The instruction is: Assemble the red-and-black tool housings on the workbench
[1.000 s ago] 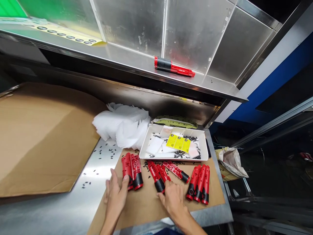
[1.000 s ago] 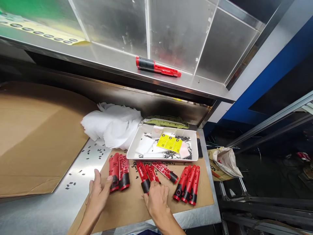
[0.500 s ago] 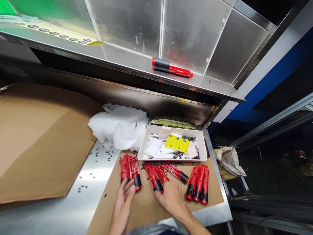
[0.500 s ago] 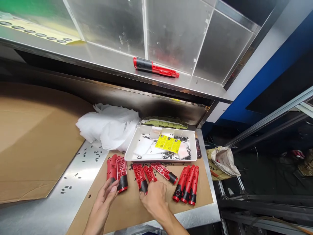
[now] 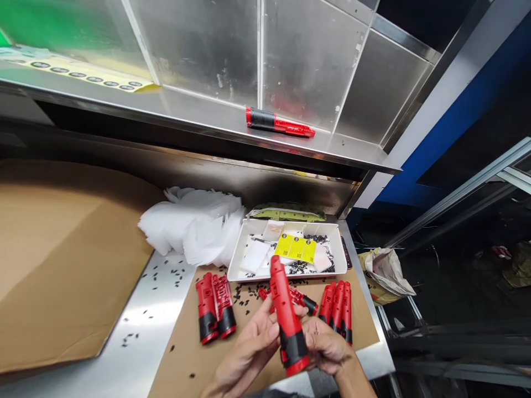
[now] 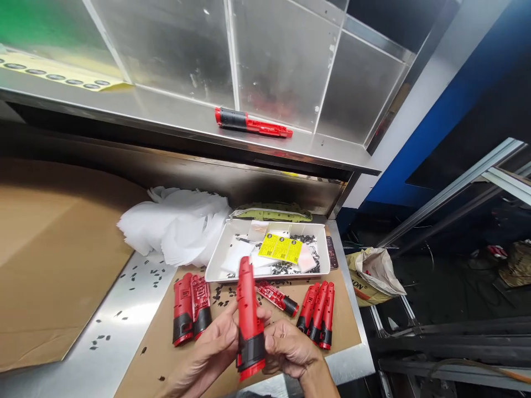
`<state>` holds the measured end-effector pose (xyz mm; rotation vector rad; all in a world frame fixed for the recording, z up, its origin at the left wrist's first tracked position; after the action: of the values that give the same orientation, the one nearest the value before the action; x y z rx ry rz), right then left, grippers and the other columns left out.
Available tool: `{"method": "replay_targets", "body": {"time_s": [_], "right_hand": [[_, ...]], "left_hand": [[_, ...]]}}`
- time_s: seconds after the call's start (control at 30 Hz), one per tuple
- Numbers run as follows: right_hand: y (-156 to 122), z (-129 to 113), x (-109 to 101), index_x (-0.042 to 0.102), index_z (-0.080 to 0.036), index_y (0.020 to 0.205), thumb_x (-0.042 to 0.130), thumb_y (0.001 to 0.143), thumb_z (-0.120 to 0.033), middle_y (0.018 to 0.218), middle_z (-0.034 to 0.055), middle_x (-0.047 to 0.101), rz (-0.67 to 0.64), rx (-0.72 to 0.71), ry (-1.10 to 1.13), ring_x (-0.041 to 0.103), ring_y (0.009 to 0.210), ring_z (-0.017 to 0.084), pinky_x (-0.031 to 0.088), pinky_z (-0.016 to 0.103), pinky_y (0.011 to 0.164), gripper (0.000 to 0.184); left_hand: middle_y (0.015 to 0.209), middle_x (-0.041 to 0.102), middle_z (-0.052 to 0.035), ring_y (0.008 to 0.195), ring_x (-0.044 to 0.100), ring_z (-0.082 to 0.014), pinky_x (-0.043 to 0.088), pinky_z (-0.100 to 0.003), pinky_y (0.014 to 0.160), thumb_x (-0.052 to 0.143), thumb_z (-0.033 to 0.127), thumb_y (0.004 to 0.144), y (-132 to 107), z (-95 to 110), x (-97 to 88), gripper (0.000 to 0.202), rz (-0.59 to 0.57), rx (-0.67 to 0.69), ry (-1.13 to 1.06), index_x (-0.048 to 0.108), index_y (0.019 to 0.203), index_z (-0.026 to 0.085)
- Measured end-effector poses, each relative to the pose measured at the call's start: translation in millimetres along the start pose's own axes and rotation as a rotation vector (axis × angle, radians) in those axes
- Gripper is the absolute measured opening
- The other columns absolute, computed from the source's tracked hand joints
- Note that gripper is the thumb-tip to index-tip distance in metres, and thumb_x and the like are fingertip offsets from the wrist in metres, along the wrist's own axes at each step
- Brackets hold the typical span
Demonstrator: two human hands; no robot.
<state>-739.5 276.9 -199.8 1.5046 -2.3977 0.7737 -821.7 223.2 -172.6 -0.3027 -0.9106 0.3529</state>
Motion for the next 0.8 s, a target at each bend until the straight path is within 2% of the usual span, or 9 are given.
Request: {"method": "replay_targets", "body": {"time_s": [0.07,0.1,0.2,0.27,0.37,0.47,0.6,0.7,0.8], "right_hand": [[-6.1,-13.4,-6.3,0.066,-0.016,0.064,0.074,0.055,-0.09,0.048,-0.0072,0.039,0.081,-0.035,-0.048,0.02,0.042,0.004,0.014,0.024,0.044,0.076],[-10.4,-21.5,-12.6,0.071,-0.015,0.071,0.072,0.06,-0.09,0.05,-0.0061,0.041,0.172,-0.073,-0.09,0.023,0.045,0.005,0.016,0.024,0.045,0.075],[-33.3,-48.8,-32.2,0.078,-0.015,0.082,0.07,0.074,-0.08,0.061,-0.0007,0.052,0.592,-0.282,-0.273,0.041,0.058,0.011,0.032,0.026,0.055,0.066],[-42.9,-56.2,-29.2,0.08,-0.017,0.083,0.075,0.074,-0.071,0.071,0.0019,0.057,0.724,-0.376,-0.32,0.048,0.068,0.015,0.04,0.029,0.064,0.055],[-37.7,-53.8,-16.0,0.076,-0.017,0.074,0.078,0.071,-0.061,0.071,0.0003,0.052,0.703,-0.405,-0.269,0.046,0.068,0.015,0.04,0.029,0.063,0.044],[-29.0,-49.4,-12.3,0.058,-0.019,0.058,0.075,0.071,-0.056,0.066,-0.0024,0.045,0.691,-0.387,-0.188,0.04,0.064,0.013,0.033,0.028,0.059,0.043],[-23.3,-46.2,-16.0,0.045,-0.021,0.055,0.076,0.068,-0.054,0.059,-0.005,0.041,0.674,-0.349,-0.09,0.034,0.059,0.011,0.027,0.029,0.058,0.047],[-21.2,-43.7,-16.5,0.048,-0.022,0.057,0.078,0.065,-0.058,0.056,-0.0051,0.04,0.636,-0.319,0.034,0.032,0.059,0.011,0.024,0.028,0.056,0.047],[-19.8,-41.6,-15.5,0.056,-0.02,0.063,0.08,0.063,-0.059,0.056,-0.0043,0.043,0.623,-0.308,0.114,0.034,0.06,0.012,0.024,0.027,0.055,0.045]], "left_hand": [[0.123,0.077,-0.016,0.121,0.07,-0.0349,0.057,-0.043,0.103,0.096,0.042,0.065,0.8,12.1,2.7,0.11,0.119,0.122,0.031,0.038,0.157,0.027],[0.122,0.077,-0.0137,0.12,0.07,-0.0332,0.057,-0.043,0.105,0.095,0.043,0.066,0.3,18.2,2.4,0.112,0.186,0.202,0.048,0.034,0.159,0.031],[0.114,0.08,-0.0062,0.118,0.071,-0.0301,0.056,-0.043,0.108,0.095,0.051,0.061,-4.3,32.9,0.5,0.123,0.374,0.426,0.132,0.024,0.161,0.039],[0.108,0.082,-0.0024,0.118,0.071,-0.0296,0.053,-0.045,0.112,0.097,0.055,0.055,-7.2,37.4,-0.4,0.131,0.475,0.513,0.161,0.022,0.161,0.042],[0.11,0.081,-0.0035,0.126,0.067,-0.0314,0.04,-0.05,0.123,0.1,0.057,0.045,-5.6,33.2,-0.4,0.132,0.538,0.495,0.139,0.033,0.158,0.037],[0.117,0.079,-0.0084,0.134,0.061,-0.0347,0.031,-0.051,0.128,0.1,0.059,0.04,-0.8,22.4,-1.5,0.132,0.526,0.39,0.139,0.043,0.154,0.026],[0.124,0.077,-0.0103,0.135,0.06,-0.0345,0.031,-0.05,0.128,0.098,0.059,0.048,3.7,12.4,-8.5,0.125,0.492,0.345,0.214,0.043,0.154,0.024],[0.123,0.077,-0.009,0.135,0.06,-0.0334,0.033,-0.049,0.127,0.097,0.057,0.054,6.7,8.5,-13.4,0.11,0.486,0.366,0.276,0.05,0.148,0.025],[0.121,0.077,-0.0099,0.133,0.061,-0.0349,0.033,-0.05,0.127,0.097,0.057,0.052,9.3,7.8,-14.1,0.095,0.49,0.385,0.335,0.062,0.134,0.023]]}}
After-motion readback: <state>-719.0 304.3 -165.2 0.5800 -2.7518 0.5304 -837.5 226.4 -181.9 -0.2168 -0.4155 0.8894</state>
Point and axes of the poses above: each hand's wrist, its own y-axis towards the middle knuckle, its own x-axis out of the palm, z = x × y, the point moved 8 cm from there along y, towards the middle knuckle
